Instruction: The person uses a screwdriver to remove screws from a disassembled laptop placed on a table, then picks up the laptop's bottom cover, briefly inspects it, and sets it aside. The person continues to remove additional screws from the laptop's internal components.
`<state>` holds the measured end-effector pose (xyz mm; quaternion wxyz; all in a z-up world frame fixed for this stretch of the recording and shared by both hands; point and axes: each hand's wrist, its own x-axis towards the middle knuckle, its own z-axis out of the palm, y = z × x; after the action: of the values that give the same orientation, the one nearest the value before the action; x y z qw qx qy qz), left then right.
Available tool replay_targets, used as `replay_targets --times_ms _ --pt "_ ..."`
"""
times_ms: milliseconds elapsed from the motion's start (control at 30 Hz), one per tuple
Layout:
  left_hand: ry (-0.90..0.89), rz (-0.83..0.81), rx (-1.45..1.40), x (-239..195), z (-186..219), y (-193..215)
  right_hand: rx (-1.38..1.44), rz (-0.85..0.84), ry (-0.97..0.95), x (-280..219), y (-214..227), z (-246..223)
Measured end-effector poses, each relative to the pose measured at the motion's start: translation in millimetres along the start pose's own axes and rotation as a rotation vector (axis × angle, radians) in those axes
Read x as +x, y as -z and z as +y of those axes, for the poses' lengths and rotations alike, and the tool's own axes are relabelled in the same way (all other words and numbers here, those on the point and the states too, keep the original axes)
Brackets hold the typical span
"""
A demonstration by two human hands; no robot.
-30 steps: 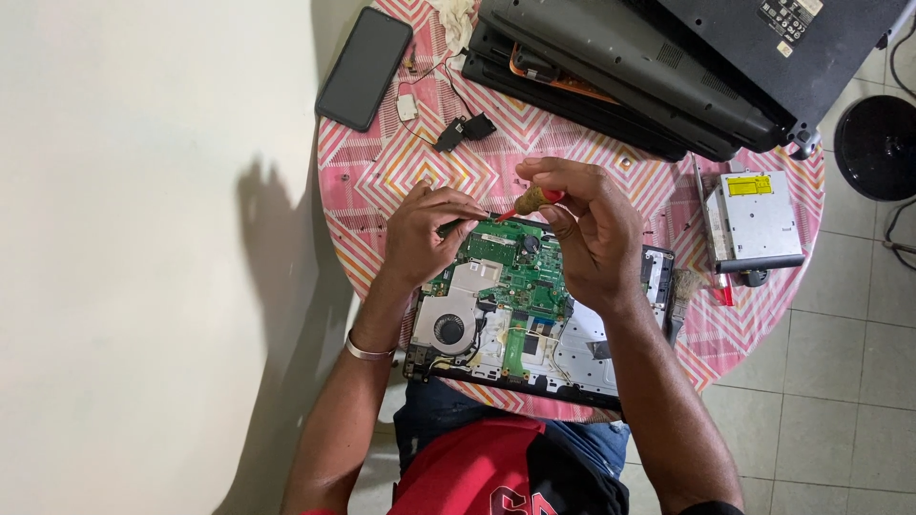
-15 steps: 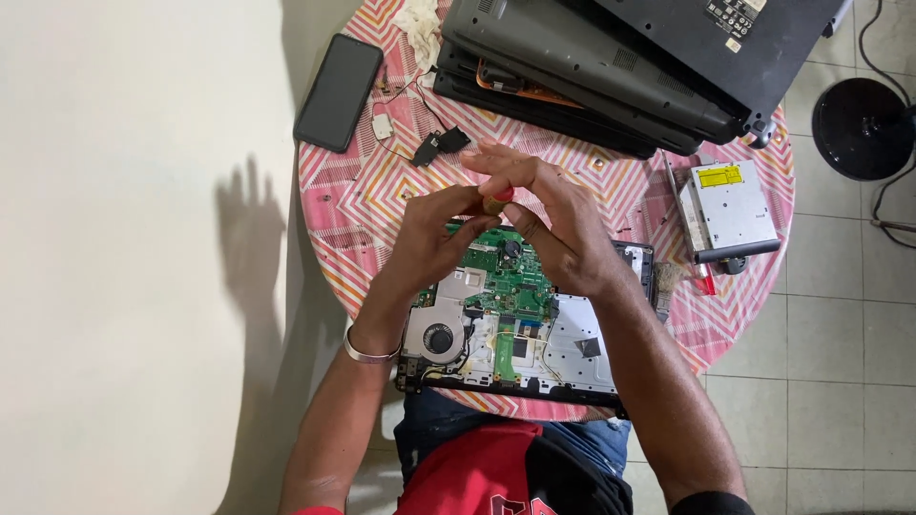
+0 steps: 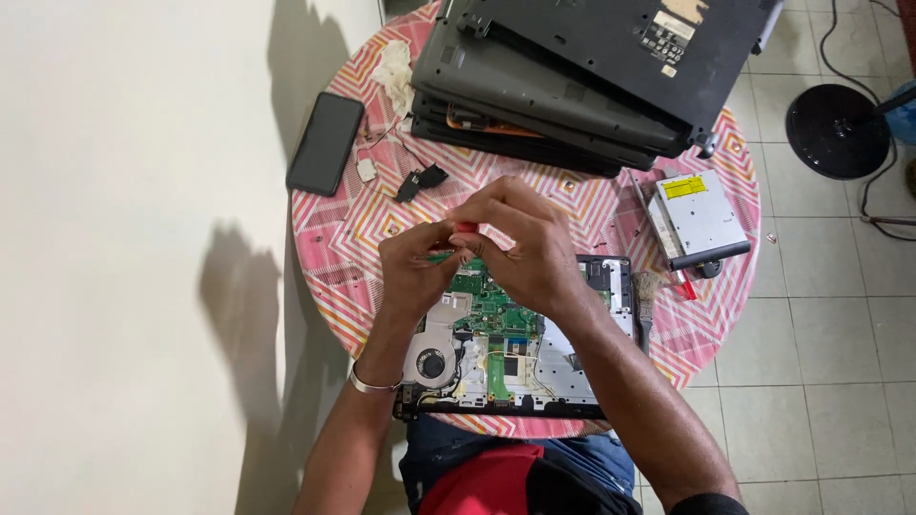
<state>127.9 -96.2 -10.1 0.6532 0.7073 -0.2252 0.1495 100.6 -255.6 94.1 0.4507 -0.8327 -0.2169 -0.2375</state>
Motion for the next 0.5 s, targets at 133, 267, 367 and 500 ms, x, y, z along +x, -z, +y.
replay_targets --times_ms 133,267,367,500 --pt "-0.057 0.011 0.087 -0.1 -7.8 -7.8 0.084 -0.008 0.012 0.9 6.5 4.5" --pt "-0.027 -0.071 0.103 8.6 24.6 -1.2 0.209 -0.104 0.026 4.6 13.4 -12.0" --pt "0.048 -0.140 0.049 9.2 27.5 4.9 0.256 -0.135 0.024 5.4 11.6 -12.0" --pt "0.119 -0.172 0.043 6.9 17.0 10.7 0.294 -0.127 0.030 5.4 8.3 -13.4"
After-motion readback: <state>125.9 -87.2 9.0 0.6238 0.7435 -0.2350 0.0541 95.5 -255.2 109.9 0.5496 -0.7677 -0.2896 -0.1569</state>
